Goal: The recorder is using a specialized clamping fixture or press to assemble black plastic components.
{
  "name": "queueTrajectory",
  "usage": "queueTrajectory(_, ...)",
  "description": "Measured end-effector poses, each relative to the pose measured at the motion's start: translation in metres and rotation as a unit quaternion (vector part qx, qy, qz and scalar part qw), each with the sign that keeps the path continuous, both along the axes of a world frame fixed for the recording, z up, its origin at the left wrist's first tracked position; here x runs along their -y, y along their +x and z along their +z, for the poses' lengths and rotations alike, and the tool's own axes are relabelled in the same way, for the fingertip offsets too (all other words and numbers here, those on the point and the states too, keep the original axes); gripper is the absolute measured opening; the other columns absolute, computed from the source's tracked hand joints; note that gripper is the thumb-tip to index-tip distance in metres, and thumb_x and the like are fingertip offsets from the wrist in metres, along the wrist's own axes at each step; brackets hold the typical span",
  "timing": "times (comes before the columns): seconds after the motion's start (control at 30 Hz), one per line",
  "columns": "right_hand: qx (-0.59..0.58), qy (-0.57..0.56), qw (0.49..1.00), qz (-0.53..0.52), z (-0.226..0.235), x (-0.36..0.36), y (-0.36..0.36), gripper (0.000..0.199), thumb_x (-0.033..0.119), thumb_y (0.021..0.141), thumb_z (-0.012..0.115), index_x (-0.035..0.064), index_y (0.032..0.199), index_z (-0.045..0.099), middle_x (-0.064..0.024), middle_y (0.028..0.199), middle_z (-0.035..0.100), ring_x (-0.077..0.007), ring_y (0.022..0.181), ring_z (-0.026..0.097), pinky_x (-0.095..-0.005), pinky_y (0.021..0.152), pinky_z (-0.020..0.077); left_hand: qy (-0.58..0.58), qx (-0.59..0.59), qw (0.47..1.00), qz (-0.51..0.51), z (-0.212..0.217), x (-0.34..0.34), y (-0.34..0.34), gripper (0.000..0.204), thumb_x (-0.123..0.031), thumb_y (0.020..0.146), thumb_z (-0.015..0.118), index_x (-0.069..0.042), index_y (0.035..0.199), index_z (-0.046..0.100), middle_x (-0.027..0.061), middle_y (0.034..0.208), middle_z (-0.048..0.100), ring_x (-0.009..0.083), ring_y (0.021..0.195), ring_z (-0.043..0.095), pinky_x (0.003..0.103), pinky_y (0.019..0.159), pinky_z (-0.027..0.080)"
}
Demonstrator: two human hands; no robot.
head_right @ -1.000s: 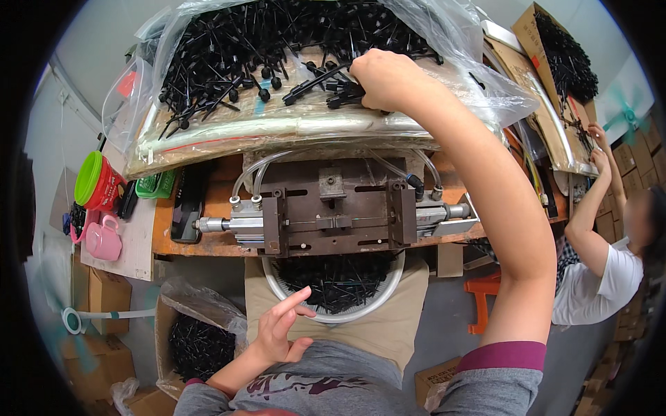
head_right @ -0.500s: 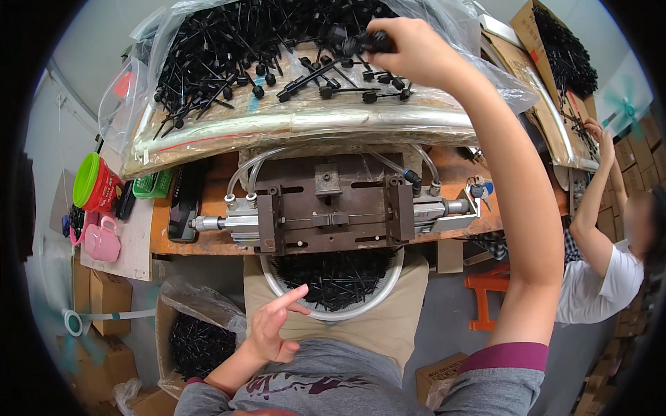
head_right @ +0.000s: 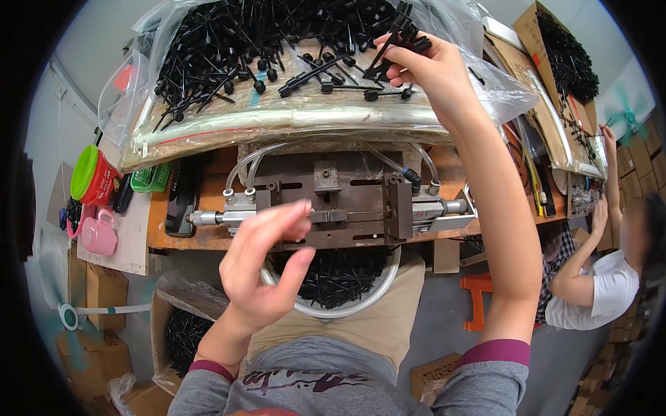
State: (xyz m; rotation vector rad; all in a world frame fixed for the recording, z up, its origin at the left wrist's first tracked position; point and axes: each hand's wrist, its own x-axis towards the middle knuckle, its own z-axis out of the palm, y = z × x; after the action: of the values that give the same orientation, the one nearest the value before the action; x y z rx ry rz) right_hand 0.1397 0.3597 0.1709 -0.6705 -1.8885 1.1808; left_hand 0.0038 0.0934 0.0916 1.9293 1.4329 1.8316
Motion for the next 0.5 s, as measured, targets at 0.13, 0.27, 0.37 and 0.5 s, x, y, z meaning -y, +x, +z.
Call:
queueTrajectory(0.13,0.032,0.142,0.988,-0.047,-0.003,0.067,-0.012,0.014,0.009,0.087,0.067,0.0035,0.098,0.073,-0.0031,0.078,0.068,-0.0096,0.066,0.061,-0.0239,0.059,0.0471,-0.026,0.166,0.985,-0.034,0.023,-0.029,-0.001,0.054,0.009,0.087,0.065,0.005,0.138,0.050,0.0174,0.129,0.057,0.0176,0.102,0.064,0.028,0.084,0.057)
queueTrajectory(0.27,0.070,0.376,0.922,-0.061,-0.036,0.139,-0.008,0.039,-0.008,0.065,0.069,0.0005,0.103,0.065,-0.0157,0.091,0.062,-0.0339,0.081,0.065,-0.0389,0.071,0.0533,-0.031,0.197,0.978,-0.055,0.022,-0.037,-0.001,0.036,0.003,0.082,0.076,0.006,0.116,0.062,0.0106,0.111,0.063,0.0176,0.099,0.067,0.029,0.085,0.057)
queueTrajectory(0.37,0.058,0.402,0.908,-0.104,-0.062,0.157,0.002,0.052,-0.012,0.056,0.069,-0.0037,0.108,0.065,-0.0174,0.097,0.062,-0.0344,0.082,0.064,-0.0388,0.071,0.0538,-0.045,0.242,0.968,-0.043,0.012,-0.030,0.008,0.027,0.000,0.077,0.081,0.004,0.101,0.070,0.0111,0.097,0.068,0.0171,0.085,0.070,0.029,0.075,0.060)
queueTrajectory(0.5,0.039,0.425,0.895,-0.130,-0.081,0.164,0.011,0.058,-0.011,0.050,0.069,-0.0086,0.108,0.065,-0.0196,0.099,0.063,-0.0316,0.079,0.064,-0.0381,0.067,0.0530,-0.087,0.103,0.990,-0.029,0.003,-0.004,0.008,0.033,0.008,0.070,0.082,0.005,0.101,0.070,0.0145,0.105,0.067,0.0190,0.090,0.068,0.028,0.078,0.059)
